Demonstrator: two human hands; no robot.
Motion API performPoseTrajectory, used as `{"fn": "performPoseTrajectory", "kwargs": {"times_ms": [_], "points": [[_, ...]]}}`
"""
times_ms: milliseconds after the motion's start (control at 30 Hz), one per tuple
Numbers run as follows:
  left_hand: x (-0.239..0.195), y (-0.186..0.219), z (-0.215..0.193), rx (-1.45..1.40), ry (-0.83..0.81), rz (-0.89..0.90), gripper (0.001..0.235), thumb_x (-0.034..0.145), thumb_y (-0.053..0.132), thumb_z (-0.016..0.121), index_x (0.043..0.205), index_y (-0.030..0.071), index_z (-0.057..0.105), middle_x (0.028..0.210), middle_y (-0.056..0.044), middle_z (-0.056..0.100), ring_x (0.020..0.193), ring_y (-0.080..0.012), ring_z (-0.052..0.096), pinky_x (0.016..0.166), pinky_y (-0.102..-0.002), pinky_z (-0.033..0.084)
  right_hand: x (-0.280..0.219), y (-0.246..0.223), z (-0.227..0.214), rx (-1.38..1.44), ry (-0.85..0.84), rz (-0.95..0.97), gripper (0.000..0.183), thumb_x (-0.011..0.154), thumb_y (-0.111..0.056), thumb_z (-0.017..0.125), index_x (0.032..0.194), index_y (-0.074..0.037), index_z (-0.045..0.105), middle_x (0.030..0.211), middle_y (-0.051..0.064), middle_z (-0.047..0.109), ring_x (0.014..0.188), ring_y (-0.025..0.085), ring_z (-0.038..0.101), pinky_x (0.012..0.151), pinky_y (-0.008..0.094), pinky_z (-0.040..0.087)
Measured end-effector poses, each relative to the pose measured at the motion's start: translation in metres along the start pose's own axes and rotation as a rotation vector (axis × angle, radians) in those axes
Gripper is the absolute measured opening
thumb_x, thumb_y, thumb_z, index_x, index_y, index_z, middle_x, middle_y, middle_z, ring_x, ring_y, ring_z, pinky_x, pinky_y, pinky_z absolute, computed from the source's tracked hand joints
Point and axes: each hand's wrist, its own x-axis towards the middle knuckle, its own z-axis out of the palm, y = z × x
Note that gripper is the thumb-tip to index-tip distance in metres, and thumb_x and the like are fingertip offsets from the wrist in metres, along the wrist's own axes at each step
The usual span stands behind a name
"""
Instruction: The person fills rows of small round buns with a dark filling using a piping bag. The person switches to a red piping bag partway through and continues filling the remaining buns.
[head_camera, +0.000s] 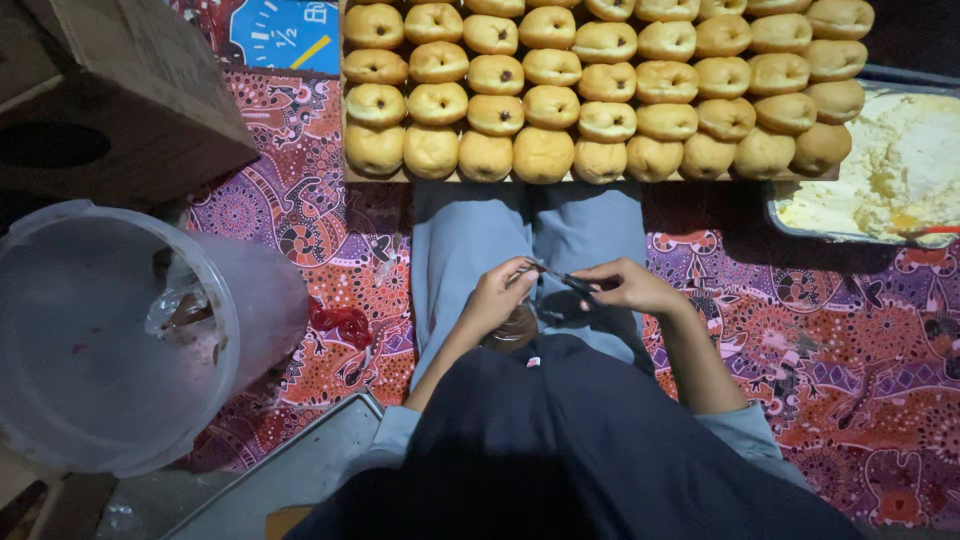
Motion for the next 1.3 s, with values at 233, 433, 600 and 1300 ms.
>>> {"fn": "performPoseTrajectory", "kwargs": {"times_ms": [233,433,600,1300], "points": [[-0.001,0.002,0.000,-0.026,0.018,-0.060,0.023,0.103,0.018,0.062,0.118,0.002,0.068,0.080,0.005,0.059,0.068,-0.0040,0.049,0.060,-0.022,0.041,0.001,0.010,-0.004,0.020,0.000,-0.008,0.046,0.087,-0.004,0.067,0.133,-0.003,0.069,0.090,0.003,0.079,0.083,0.008,0.065,0.081,0.026,0.053],[-0.005,0.013,0.000,0.009,0.028,-0.022,0.023,0.104,0.019,0.062,0.120,0.004,0.070,0.081,0.006,0.060,0.069,-0.0033,0.050,0.061,-0.021,0.043,0.007,0.032,-0.008,0.103,0.038,-0.008,0.046,0.088,-0.008,0.072,0.133,0.000,0.069,0.099,0.003,0.076,0.086,0.009,0.065,0.079,0.026,0.052],[-0.003,-0.002,-0.004,0.001,0.027,-0.001,0.022,0.104,0.019,0.062,0.120,0.006,0.070,0.087,0.005,0.062,0.072,-0.0028,0.051,0.064,-0.021,0.044,0.023,0.051,-0.006,0.149,0.145,-0.022,0.045,0.092,-0.010,0.069,0.137,-0.002,0.067,0.101,0.001,0.072,0.091,0.009,0.065,0.081,0.025,0.053],[-0.042,-0.067,-0.015,-0.349,0.299,0.228,0.020,0.095,0.010,0.073,0.112,0.006,0.064,0.093,0.005,0.060,0.079,-0.0013,0.056,0.070,-0.021,0.051,0.363,-0.034,0.155,-0.960,0.100,-0.965,0.051,0.068,-0.006,0.071,0.119,-0.009,0.069,0.112,0.025,0.068,0.107,0.047,0.062,0.088,0.046,0.054]]}}
